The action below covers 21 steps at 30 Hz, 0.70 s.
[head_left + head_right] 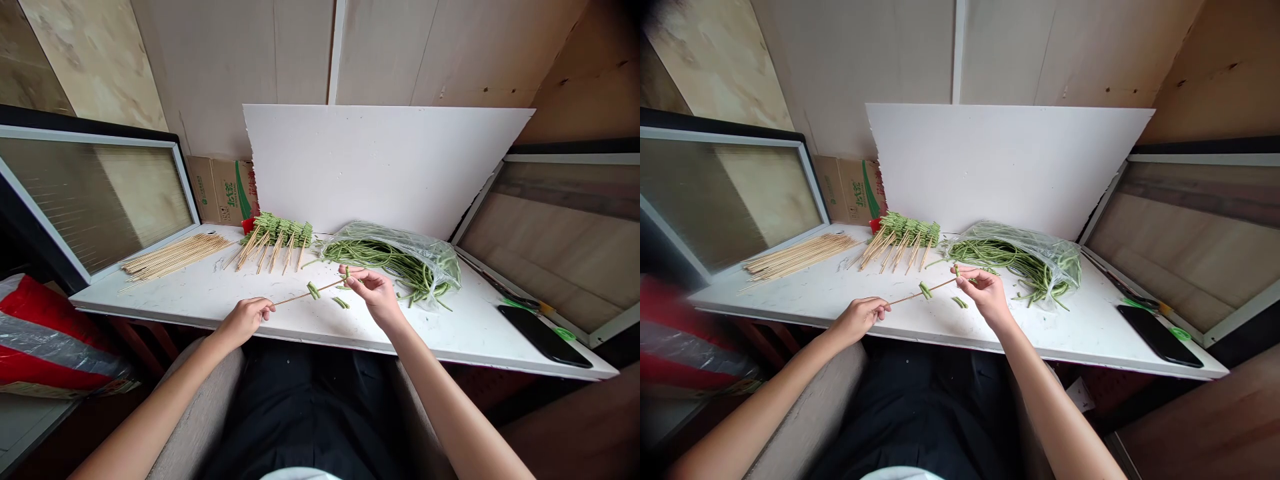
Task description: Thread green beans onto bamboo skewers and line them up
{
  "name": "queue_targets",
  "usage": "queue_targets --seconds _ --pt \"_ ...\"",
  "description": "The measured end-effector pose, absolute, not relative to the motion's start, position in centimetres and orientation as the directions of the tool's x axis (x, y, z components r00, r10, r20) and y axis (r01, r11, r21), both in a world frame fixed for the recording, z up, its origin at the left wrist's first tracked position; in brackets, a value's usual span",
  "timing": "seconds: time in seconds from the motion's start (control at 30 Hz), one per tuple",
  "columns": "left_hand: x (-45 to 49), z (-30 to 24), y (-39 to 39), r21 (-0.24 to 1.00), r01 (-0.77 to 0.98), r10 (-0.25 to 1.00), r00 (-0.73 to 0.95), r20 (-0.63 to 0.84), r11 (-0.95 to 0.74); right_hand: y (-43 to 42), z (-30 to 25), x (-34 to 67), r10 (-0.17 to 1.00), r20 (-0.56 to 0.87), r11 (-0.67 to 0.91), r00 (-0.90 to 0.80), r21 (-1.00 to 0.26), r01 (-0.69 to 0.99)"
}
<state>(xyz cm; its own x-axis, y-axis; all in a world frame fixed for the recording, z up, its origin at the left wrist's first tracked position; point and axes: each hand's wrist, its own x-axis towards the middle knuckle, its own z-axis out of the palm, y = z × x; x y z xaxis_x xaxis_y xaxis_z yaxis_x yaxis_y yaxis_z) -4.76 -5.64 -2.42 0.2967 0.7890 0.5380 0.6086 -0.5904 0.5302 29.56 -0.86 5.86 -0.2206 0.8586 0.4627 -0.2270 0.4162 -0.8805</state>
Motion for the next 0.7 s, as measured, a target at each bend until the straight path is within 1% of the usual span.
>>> queue_targets --seconds 0.2,0.3,0.4,0.53,0.7 --pt "-4.5 -2.5 -5.8 0.532 0.625 0.802 0.29 0.522 -0.572 -1.1 6.1 29.5 0.851 0.468 0.416 -0.237 -0.877 -0.241" --pt "-4.5 -2.7 -5.5 0.529 0.63 0.798 0.266 0.541 -0.569 -0.9 5.4 29.2 0.867 0.451 0.396 -0.21 -0.881 -0.257" --pt "-4.8 -3.0 -5.2 0.504 0.647 0.776 0.229 0.588 -0.573 -0.4 4.1 28.5 0.914 0.381 0.334 -0.143 -0.902 -0.273" --pt "-5.4 -3.0 -4.9 0.459 0.673 0.75 0.221 0.624 -0.58 0.1 2.5 27.7 0.963 0.266 0.241 -0.044 -0.924 -0.296" --pt "-5.1 -2.5 -5.0 0.494 0.662 0.756 0.173 0.631 -0.563 0.3 2.3 27.7 0.984 0.176 0.169 0.006 -0.937 -0.306"
